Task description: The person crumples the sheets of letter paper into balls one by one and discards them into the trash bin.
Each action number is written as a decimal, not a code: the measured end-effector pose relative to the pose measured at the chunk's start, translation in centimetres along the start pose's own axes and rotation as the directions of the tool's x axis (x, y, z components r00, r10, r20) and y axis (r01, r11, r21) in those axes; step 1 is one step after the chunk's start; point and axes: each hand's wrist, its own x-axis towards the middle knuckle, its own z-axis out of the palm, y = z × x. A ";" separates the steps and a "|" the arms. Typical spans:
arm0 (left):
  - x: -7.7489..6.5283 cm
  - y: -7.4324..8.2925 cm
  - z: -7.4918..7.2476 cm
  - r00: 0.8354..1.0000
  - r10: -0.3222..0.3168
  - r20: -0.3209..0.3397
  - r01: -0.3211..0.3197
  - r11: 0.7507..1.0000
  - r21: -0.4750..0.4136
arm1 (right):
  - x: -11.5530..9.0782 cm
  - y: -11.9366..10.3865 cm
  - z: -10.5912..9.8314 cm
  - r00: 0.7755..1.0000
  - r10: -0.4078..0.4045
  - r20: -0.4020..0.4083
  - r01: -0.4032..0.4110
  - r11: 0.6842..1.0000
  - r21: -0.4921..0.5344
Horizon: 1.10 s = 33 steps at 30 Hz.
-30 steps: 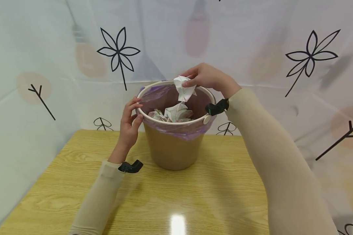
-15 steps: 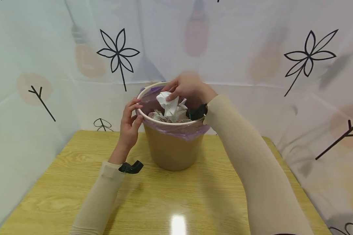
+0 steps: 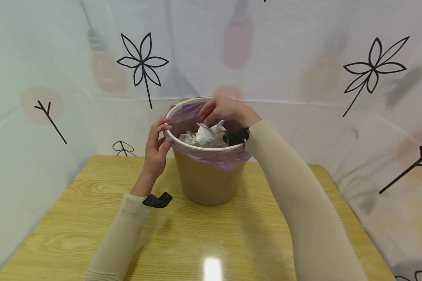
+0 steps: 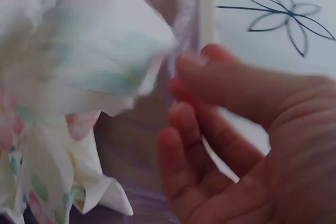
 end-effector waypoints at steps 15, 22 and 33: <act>0.3 0.1 -0.1 1.000 -0.012 0.011 0.012 1.000 0.004 | -0.3 0.2 -0.5 1.000 0.011 -0.003 -0.011 0.999 0.051; 0.4 0.6 -0.3 0.999 -0.022 0.025 0.021 0.999 0.029 | -0.3 -0.8 -0.8 0.999 -0.024 -0.049 0.023 1.000 -0.015; 0.6 1.2 -0.6 0.998 -0.037 0.043 0.036 0.999 0.023 | -2.1 -1.7 -2.6 0.998 -0.009 -0.056 0.015 0.994 0.107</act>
